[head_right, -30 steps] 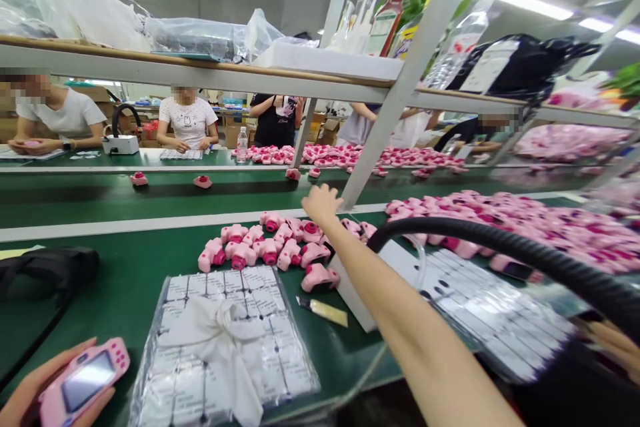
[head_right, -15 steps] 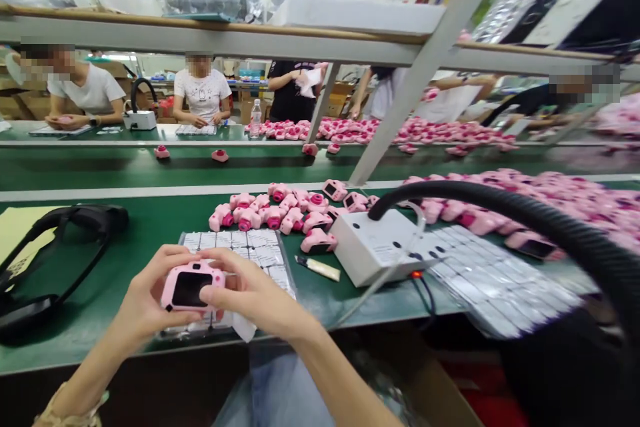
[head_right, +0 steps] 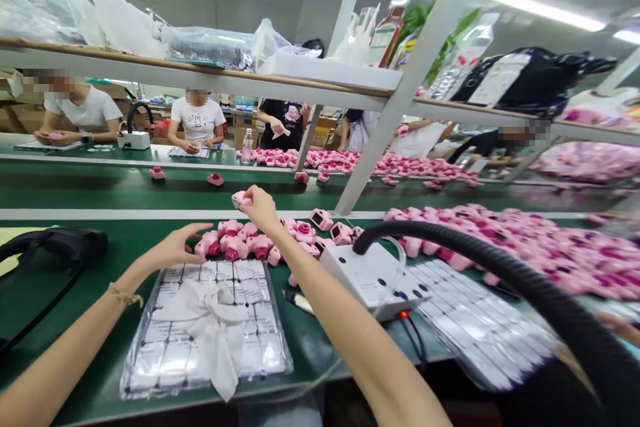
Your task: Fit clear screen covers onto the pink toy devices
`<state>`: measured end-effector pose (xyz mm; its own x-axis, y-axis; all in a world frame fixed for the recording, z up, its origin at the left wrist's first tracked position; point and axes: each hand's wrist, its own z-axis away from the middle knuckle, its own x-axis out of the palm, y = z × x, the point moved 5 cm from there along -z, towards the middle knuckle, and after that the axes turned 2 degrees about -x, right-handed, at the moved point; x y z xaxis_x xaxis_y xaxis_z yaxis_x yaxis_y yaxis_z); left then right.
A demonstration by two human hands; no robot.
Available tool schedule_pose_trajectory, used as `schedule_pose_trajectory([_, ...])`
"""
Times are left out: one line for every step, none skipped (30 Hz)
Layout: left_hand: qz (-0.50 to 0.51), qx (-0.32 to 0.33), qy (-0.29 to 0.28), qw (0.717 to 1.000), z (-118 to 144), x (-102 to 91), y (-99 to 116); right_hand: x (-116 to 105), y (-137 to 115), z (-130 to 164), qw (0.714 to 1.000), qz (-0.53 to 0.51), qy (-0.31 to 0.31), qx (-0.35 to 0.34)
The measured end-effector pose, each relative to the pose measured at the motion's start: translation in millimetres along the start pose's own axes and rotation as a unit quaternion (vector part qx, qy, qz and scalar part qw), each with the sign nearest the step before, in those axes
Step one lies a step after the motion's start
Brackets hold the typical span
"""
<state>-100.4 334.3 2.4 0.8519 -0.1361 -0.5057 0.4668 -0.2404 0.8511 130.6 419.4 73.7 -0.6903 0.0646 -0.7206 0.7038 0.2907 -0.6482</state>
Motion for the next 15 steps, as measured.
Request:
schedule_pose_trajectory([0.0, 0.005, -0.003, 1.0, -4, 4.7, -4, 3, 6, -13, 0.999, 0.041, -0.015, 0.004])
schedule_pose_trajectory([0.002, 0.009, -0.002, 1.0, -6, 8.5, -8, 6, 11, -24, 0.996, 0.078, -0.035, 0.008])
schedule_pose_trajectory([0.006, 0.009, 0.004, 1.0, -7, 10.9, -12, 8, 17, -31, 0.992, 0.111, -0.058, 0.01])
schedule_pose_trajectory([0.013, 0.005, 0.015, 1.0, -7, 11.6, -16, 9, 23, -36, 0.987, 0.14, -0.079, 0.011])
schedule_pose_trajectory([0.023, -0.003, 0.028, 0.999, -5, 10.5, -20, 10, 27, -40, 0.981, 0.165, -0.098, 0.01])
schedule_pose_trajectory([0.035, -0.014, 0.042, 0.998, -3, 8.1, -23, 9, 29, -41, 0.976, 0.186, -0.115, 0.006])
schedule_pose_trajectory([0.049, -0.025, 0.057, 0.997, -1, 4.4, -26, 9, 28, -42, 0.971, 0.202, -0.127, 0.0])
schedule_pose_trajectory([0.066, -0.036, 0.071, 0.995, 2, 0.1, -28, 8, 25, -40, 0.968, 0.212, -0.132, -0.01])
schedule_pose_trajectory([0.085, -0.044, 0.085, 0.992, 5, -4.5, -28, 7, 18, -36, 0.967, 0.217, -0.129, -0.025])
schedule_pose_trajectory([0.105, -0.048, 0.098, 0.988, 8, -8.9, -25, 6, 9, -28, 0.968, 0.217, -0.119, -0.046])
schedule_pose_trajectory([0.127, -0.049, 0.109, 0.985, 11, -12.5, -20, 5, -3, -15, 0.969, 0.211, -0.106, -0.071])
schedule_pose_trajectory([0.148, -0.047, 0.118, 0.981, 15, -14.9, -12, 5, -17, 3, 0.969, 0.201, -0.097, -0.102])
schedule_pose_trajectory([0.167, -0.042, 0.121, 0.978, 21, -15.7, -2, 6, -32, 25, 0.968, 0.181, -0.093, -0.146])
schedule_pose_trajectory([0.182, -0.037, 0.118, 0.975, 29, -14.6, 10, 8, -47, 52, 0.964, 0.156, -0.098, -0.191])
schedule_pose_trajectory([0.199, -0.034, 0.104, 0.974, 38, -10.9, 23, 12, -62, 81, 0.952, 0.122, -0.121, -0.252])
